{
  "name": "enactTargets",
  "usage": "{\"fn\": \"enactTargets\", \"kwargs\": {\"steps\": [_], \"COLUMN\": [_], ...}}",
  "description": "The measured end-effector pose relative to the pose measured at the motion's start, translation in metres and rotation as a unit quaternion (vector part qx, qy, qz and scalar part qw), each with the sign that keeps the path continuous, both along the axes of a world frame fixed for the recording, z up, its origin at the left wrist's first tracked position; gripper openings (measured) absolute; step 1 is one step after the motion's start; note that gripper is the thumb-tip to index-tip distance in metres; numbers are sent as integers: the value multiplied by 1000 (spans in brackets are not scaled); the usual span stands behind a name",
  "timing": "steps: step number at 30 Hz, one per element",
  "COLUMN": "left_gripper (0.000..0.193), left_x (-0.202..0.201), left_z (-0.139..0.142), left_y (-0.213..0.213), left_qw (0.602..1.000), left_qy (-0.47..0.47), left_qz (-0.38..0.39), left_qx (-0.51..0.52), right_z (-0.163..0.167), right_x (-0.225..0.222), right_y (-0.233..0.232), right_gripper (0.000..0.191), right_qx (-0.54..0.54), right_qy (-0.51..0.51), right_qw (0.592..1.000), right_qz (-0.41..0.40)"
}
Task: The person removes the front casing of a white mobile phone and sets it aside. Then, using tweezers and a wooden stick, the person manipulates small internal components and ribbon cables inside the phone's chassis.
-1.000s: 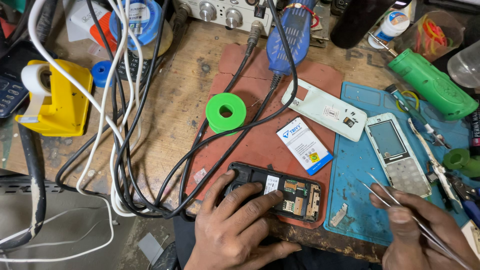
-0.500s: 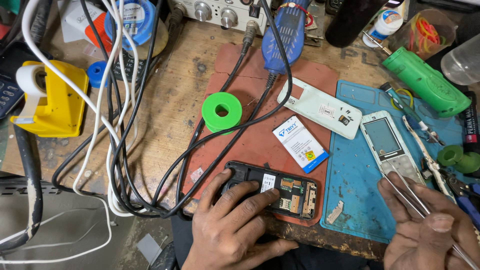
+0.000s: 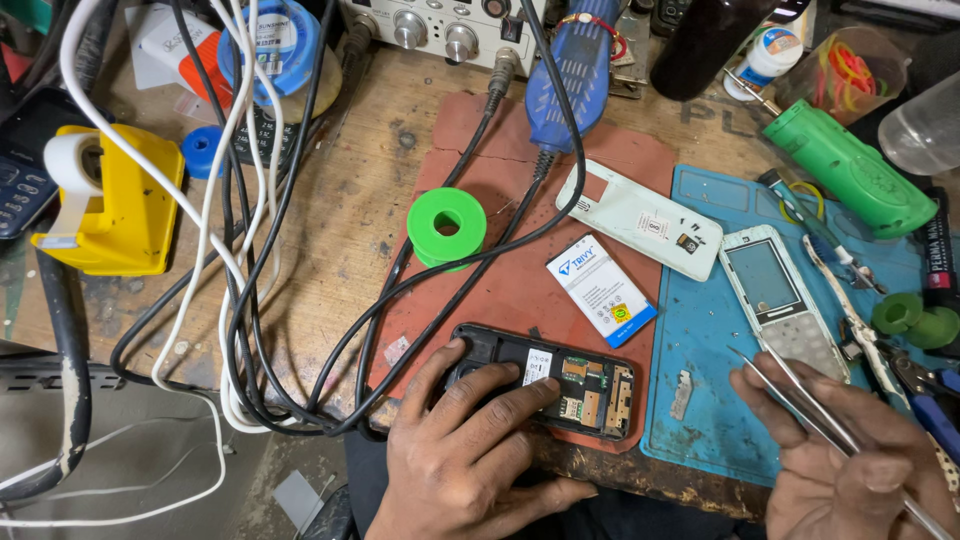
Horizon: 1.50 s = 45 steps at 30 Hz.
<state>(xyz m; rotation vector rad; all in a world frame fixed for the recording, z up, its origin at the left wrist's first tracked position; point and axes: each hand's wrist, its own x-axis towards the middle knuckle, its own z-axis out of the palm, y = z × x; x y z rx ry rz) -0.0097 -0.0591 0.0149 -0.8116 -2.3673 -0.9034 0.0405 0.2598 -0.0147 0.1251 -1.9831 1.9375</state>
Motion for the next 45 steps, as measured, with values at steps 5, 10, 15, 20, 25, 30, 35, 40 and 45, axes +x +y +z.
{"fn": "enactTargets", "kwargs": {"steps": [5, 10, 15, 20, 25, 30, 35, 40, 45], "left_gripper": [51, 51, 51, 51, 50, 51, 52, 51, 51], "left_x": [1, 1, 1, 1, 1, 1, 0, -3, -5], "left_z": [-2, -3, -2, -1, -2, -4, -3, -1, -1], "left_y": [1, 1, 0, 0, 0, 0, 0, -1, -1], "left_qw": [1000, 1000, 1000, 1000, 1000, 1000, 1000, 1000, 1000], "left_qy": [-10, -14, -14, -5, -1, -7, -3, 5, 26], "left_qz": [3, 4, 2, 4, 5, 6, -2, -9, -9], "left_qx": [-1, -5, -7, -6, -7, -9, -2, 0, 12], "right_z": [14, 6, 19, 30, 11, 3, 5, 22, 20], "right_x": [-27, 1, -6, -12, 2, -4, -23, -33, -19], "right_y": [21, -8, 3, -5, 2, 53, 62, 64, 74], "right_gripper": [39, 37, 30, 23, 23, 25, 31, 31, 37], "right_qx": [281, 514, 516, 552, 590, 530, 550, 499, 389], "right_qy": [20, -126, -318, -239, -8, -125, -192, -194, -154], "right_qw": [944, 835, 783, 792, 798, 800, 764, 805, 865], "right_qz": [171, -153, -141, -111, -121, -252, -276, -256, -278]}}
